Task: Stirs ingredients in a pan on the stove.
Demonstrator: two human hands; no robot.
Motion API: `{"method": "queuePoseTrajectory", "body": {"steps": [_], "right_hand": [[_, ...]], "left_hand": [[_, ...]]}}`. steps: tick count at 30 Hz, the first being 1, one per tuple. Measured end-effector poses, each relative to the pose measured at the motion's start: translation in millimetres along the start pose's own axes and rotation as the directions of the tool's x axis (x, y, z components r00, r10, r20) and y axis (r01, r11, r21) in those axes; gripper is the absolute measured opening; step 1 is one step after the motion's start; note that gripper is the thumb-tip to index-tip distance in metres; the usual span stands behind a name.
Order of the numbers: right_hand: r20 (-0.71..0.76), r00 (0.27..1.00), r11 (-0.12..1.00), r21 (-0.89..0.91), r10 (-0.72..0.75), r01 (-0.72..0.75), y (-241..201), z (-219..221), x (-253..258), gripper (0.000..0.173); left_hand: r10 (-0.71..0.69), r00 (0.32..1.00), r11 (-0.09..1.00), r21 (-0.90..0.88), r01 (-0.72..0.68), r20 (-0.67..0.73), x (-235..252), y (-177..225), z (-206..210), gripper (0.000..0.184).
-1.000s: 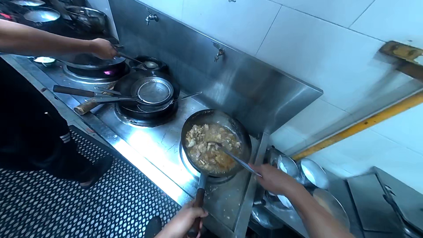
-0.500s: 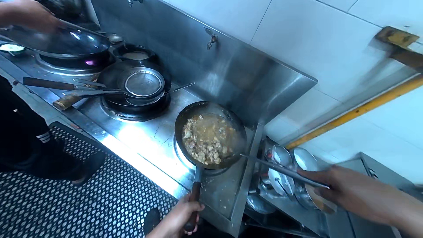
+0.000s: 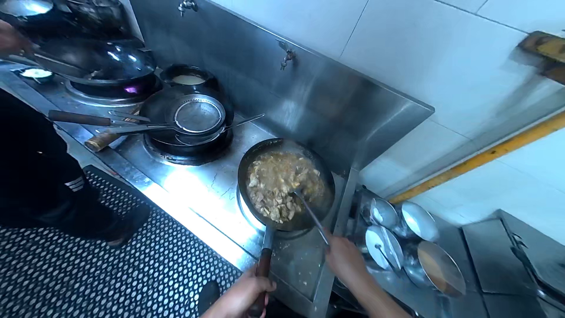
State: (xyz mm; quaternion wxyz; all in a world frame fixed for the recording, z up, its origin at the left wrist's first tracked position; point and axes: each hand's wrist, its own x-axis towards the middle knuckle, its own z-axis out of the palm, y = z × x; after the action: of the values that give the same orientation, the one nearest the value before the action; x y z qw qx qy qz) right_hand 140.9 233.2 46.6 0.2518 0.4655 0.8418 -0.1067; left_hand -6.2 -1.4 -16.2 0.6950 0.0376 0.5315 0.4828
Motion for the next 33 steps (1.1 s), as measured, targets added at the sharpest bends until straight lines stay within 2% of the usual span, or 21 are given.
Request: {"method": "queuePoseTrajectory", "body": {"steps": [3, 8, 11, 13, 15, 16, 18, 22, 27, 30, 33], "right_hand": [[-0.044, 0.999, 0.999, 0.043, 0.013, -0.011, -12.6, 21.3, 22.0, 0.064], [-0.13, 0.991, 0.995, 0.104, 0.012, 0.002, -17.4, 26.9, 50.9, 0.062], [-0.136, 0.99, 0.955, 0.29, -0.023, 0.062, -14.0, 23.2, 59.0, 0.06], [-0.106, 0.993, 0.837, 0.536, -0.058, 0.106, -4.3, 21.0, 58.7, 0.057], [-0.044, 0.994, 0.607, 0.789, -0.103, 0.098, 8.6, 19.4, 48.1, 0.058], [-0.005, 0.992, 0.492, 0.868, -0.126, 0.067, 14.4, 14.4, 36.6, 0.058], [0.023, 0.988, 0.363, 0.931, -0.155, 0.035, 27.3, 2.9, 14.0, 0.056], [-0.074, 0.983, 0.283, 0.951, -0.17, 0.12, 55.2, -13.9, -4.3, 0.054], [-0.175, 0.983, 0.294, 0.938, -0.058, 0.185, 69.7, -22.4, 30.4, 0.052], [-0.096, 0.995, 0.191, 0.977, 0.011, 0.092, 66.7, -17.2, 63.2, 0.047], [0.069, 0.997, 0.087, 0.994, -0.033, -0.066, 53.0, -11.4, 81.4, 0.048]], "left_hand": [[-0.005, 1.0, 1.0, 0.008, 0.005, 0.003, 1.2, -0.6, -1.9, 0.052], [-0.001, 1.0, 1.0, 0.006, 0.001, -0.006, 1.2, -0.8, -0.7, 0.051], [0.007, 1.0, 1.0, -0.015, -0.008, -0.011, 1.7, -2.2, -0.5, 0.052], [0.02, 1.0, 1.0, -0.022, -0.021, -0.012, 1.3, -2.8, -0.6, 0.052], [0.033, 0.999, 0.999, -0.028, -0.033, -0.009, 0.8, -3.0, 0.5, 0.052], [0.033, 0.999, 0.999, -0.031, -0.034, -0.009, 0.6, -3.3, 0.7, 0.052], [0.031, 0.999, 0.999, -0.042, -0.031, -0.016, 0.4, -3.7, 0.5, 0.052], [0.028, 1.0, 0.999, -0.037, -0.028, -0.001, 2.2, -3.1, -1.9, 0.052], [0.027, 1.0, 1.0, -0.016, -0.027, 0.009, 0.6, 0.7, -0.5, 0.049], [0.033, 0.999, 0.999, -0.019, -0.033, 0.016, 1.6, -0.8, -1.9, 0.05], [0.038, 0.999, 0.999, -0.027, -0.037, 0.015, 2.3, -1.7, -2.1, 0.05]]}}
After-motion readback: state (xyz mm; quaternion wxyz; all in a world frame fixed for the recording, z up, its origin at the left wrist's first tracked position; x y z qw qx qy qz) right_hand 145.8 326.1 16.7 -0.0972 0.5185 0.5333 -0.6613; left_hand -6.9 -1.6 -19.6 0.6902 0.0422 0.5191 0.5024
